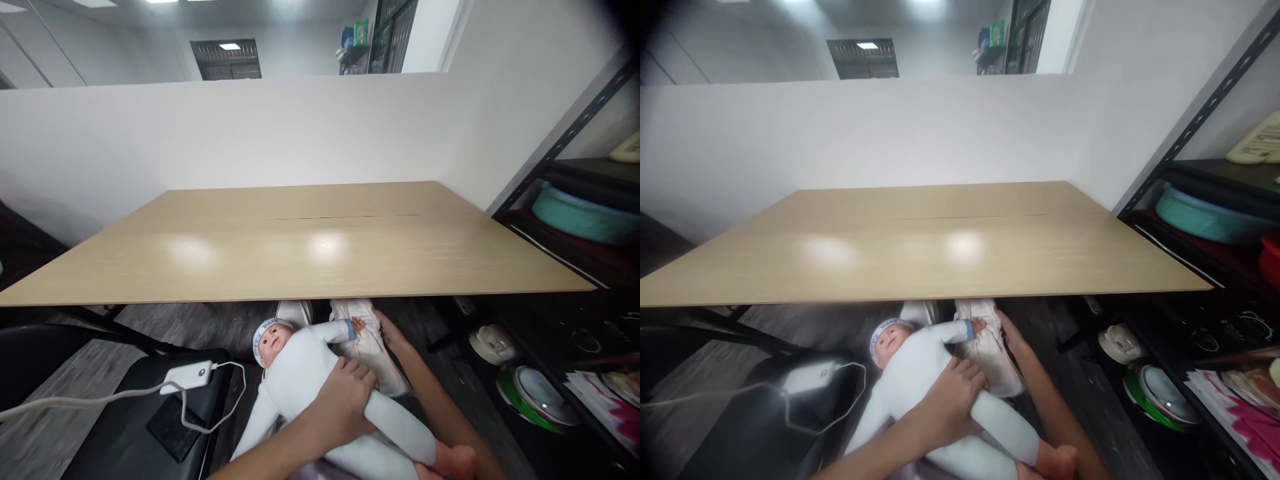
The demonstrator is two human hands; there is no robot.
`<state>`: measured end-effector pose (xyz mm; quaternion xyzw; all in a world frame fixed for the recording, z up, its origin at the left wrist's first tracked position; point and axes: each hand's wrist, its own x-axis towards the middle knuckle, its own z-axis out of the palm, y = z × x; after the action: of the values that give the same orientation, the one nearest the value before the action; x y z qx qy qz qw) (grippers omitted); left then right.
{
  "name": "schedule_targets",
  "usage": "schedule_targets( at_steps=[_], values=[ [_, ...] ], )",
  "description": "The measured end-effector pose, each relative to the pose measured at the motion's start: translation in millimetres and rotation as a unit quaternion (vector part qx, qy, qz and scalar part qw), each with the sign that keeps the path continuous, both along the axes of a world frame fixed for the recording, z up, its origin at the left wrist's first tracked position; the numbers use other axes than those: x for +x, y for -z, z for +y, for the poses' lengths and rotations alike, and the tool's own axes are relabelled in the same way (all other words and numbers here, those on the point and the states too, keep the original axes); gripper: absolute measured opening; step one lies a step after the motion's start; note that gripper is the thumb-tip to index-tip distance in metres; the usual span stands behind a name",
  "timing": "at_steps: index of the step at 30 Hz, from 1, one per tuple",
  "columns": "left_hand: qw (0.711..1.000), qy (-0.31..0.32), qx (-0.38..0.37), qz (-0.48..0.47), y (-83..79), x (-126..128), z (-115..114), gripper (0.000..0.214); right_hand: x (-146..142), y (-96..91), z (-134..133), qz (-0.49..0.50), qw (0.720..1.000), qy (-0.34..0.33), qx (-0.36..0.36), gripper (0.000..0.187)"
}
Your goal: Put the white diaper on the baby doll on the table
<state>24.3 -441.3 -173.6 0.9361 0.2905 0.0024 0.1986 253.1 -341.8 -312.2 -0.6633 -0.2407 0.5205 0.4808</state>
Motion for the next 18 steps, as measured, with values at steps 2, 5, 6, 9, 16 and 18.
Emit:
schedule_targets(
  at_steps=[2, 5, 6, 9, 16, 18],
  values=[
    [1.0, -0.002, -0.002, 0.002, -1.0, -0.4, 0.0, 0.037, 6.4, -1.5, 10.7, 0.021, 0.999, 0.012, -0.023, 0.034],
    [1.0, -0.007, -0.002, 0.001, 0.2, -1.0, -0.3, 0.037, 19.4, 0.0, 18.5, 0.044, 0.997, 0.03, -0.051, 0.031],
    [1.0, -0.007, -0.002, 0.0, 1.2, -1.0, -0.4, 0.038, 24.4, 1.8, 18.2, 0.049, 0.996, 0.037, -0.057, 0.03],
    [1.0, -0.008, 0.003, -0.009, 4.5, -0.6, -0.9, 0.038, 39.5, 10.8, 10.9, 0.054, 0.994, 0.06, -0.067, 0.028],
    [1.0, -0.007, 0.014, -0.013, 9.4, 0.6, -1.1, 0.039, 54.6, 35.0, -11.3, -0.018, 0.992, 0.12, -0.04, 0.027],
    [1.0, -0.005, 0.014, -0.012, 9.4, 0.4, -0.8, 0.041, 50.3, 37.1, -13.9, -0.059, 0.989, 0.136, 0.012, 0.034]
  ],
)
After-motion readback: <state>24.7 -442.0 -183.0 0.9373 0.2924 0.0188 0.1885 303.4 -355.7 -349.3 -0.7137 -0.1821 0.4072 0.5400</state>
